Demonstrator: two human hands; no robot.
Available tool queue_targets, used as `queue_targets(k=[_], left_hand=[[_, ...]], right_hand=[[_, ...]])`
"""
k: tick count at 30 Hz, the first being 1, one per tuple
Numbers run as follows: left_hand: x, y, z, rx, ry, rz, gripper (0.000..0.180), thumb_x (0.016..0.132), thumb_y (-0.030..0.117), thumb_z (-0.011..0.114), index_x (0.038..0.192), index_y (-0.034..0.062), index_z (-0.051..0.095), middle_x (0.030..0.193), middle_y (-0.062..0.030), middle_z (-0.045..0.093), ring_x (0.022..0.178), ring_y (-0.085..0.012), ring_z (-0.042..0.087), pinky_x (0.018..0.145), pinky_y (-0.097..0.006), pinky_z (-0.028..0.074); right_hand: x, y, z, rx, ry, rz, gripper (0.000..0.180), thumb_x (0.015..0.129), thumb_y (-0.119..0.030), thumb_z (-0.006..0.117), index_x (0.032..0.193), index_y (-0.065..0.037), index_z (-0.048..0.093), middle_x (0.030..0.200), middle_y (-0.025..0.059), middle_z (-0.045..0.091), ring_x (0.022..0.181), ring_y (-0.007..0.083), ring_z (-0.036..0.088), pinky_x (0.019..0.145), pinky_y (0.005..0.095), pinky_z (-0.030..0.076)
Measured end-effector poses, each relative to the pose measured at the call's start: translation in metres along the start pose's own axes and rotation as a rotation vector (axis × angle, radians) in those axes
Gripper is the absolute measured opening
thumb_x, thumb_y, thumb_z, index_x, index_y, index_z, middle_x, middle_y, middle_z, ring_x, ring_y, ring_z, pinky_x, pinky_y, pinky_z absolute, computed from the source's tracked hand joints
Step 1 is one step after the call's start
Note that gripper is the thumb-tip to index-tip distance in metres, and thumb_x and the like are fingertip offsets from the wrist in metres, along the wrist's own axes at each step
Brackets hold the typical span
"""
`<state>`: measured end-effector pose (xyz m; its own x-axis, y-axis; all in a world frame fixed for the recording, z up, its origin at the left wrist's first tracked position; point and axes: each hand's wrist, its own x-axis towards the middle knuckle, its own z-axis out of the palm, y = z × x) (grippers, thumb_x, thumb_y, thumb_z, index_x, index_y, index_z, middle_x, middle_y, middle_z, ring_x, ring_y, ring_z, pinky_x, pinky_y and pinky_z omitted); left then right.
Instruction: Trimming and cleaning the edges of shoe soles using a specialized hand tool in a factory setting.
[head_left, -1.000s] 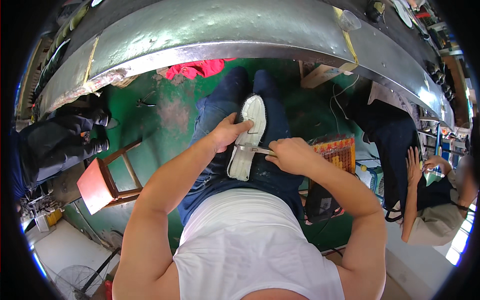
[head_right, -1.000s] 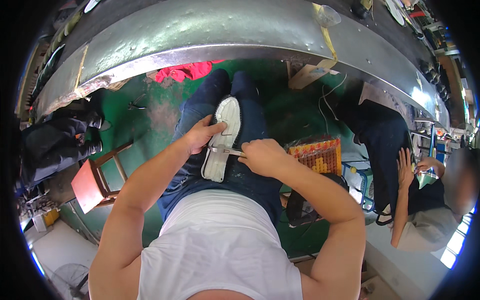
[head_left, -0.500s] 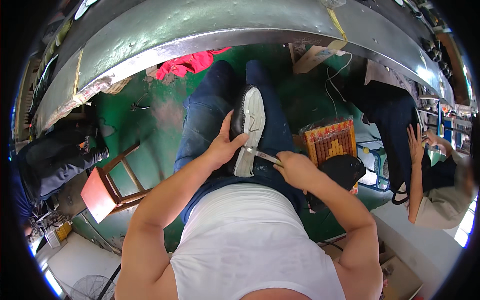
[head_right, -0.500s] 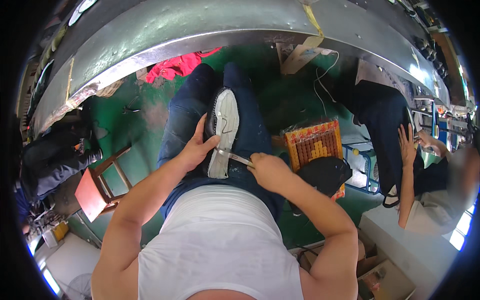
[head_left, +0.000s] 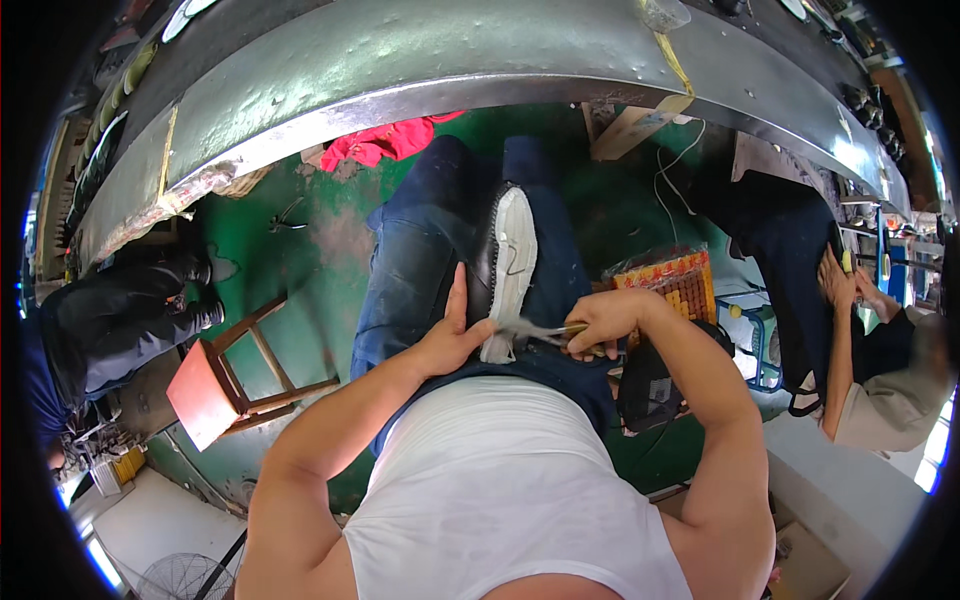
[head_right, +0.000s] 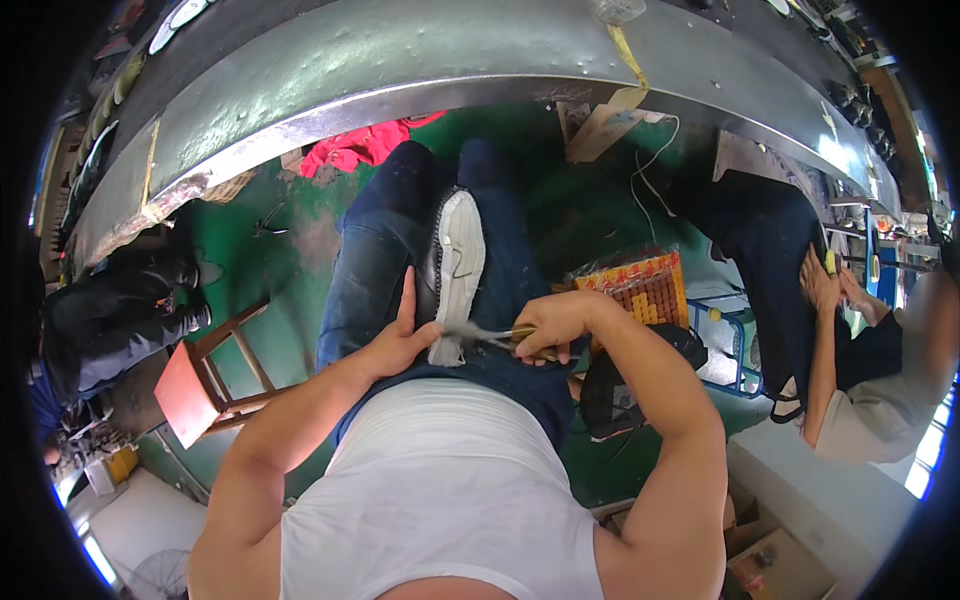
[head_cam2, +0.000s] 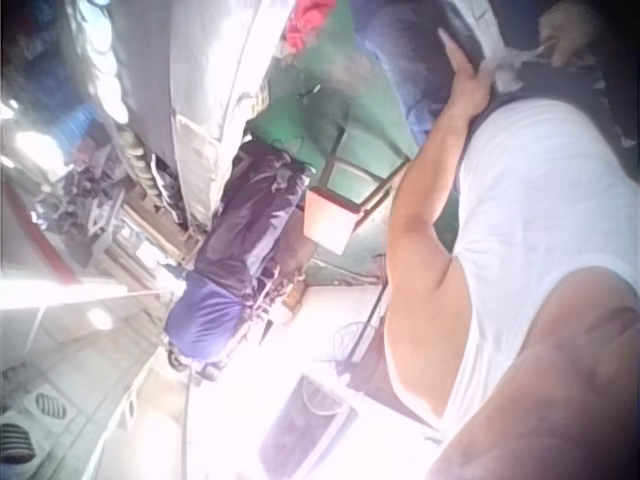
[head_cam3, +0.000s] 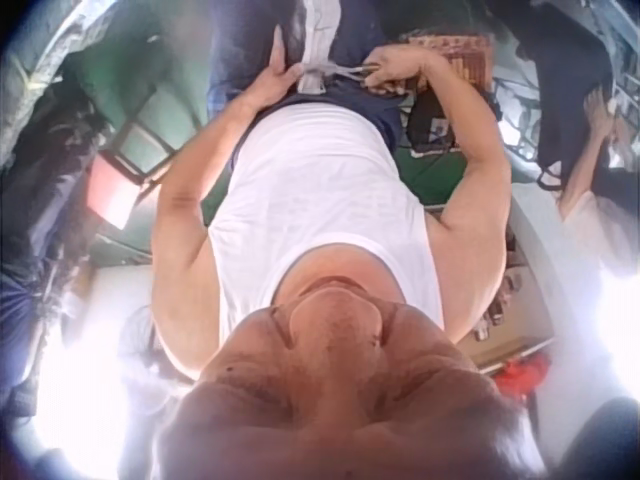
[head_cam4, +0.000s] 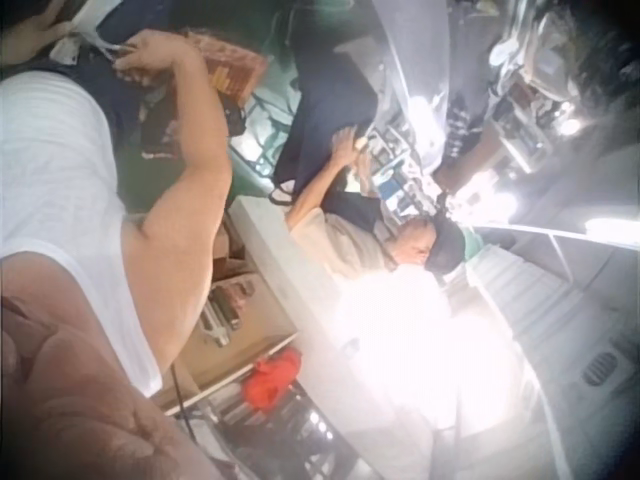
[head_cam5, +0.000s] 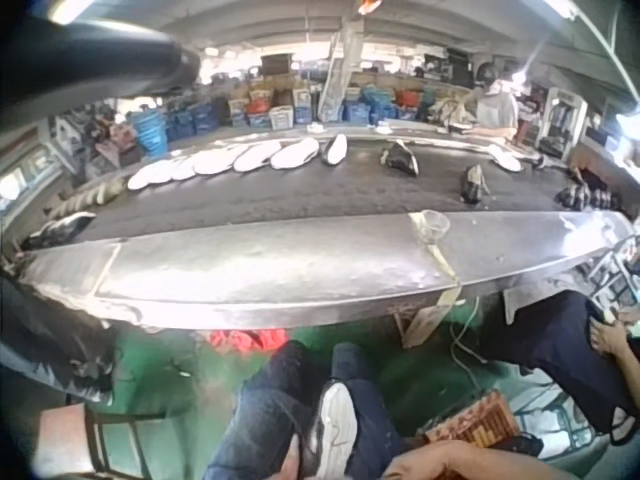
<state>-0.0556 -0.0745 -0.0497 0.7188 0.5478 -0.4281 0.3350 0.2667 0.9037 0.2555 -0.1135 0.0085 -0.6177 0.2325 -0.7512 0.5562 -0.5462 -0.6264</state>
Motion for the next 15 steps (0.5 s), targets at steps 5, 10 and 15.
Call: queue_targets(k=[5, 10, 15], left_hand=[[0.006, 0.011, 0.001, 0.046, 0.104, -0.047, 0.101, 0.094, 0.022, 0.061, 0.154, 0.0104, -0.02, 0.16, -0.0264, 0.007, 0.148, -0.0339, 0.017, 0.118, -0.036, 0.022], [0.01, 0.018, 0.003, 0.138, 0.119, -0.044, 0.103, 0.093, 0.021, 0.063, 0.154, 0.0085, -0.018, 0.159, -0.0286, 0.012, 0.147, -0.0347, 0.02, 0.117, -0.037, 0.023], [0.012, 0.014, 0.001, 0.223, 0.178, 0.047, 0.107, 0.09, 0.02, 0.068, 0.154, 0.005, -0.017, 0.157, -0.0287, 0.018, 0.145, -0.0312, 0.026, 0.117, -0.034, 0.024]], right_hand=[[-0.031, -0.045, 0.005, -0.069, 0.243, 0.021, 0.036, 0.098, -0.032, 0.057, 0.098, 0.004, 0.062, 0.076, 0.0069, 0.066, 0.069, 0.0158, 0.065, 0.061, 0.0341, 0.053], [0.024, -0.058, 0.001, -0.493, 1.056, -0.259, 0.045, 0.102, -0.037, 0.046, 0.09, 0.004, 0.06, 0.077, 0.0246, 0.065, 0.074, 0.0413, 0.065, 0.07, 0.0476, 0.049], [0.017, -0.056, -0.002, -0.208, 0.942, -0.295, 0.049, 0.102, -0.04, 0.045, 0.089, 0.005, 0.06, 0.079, 0.029, 0.063, 0.08, 0.0472, 0.062, 0.071, 0.0515, 0.048]])
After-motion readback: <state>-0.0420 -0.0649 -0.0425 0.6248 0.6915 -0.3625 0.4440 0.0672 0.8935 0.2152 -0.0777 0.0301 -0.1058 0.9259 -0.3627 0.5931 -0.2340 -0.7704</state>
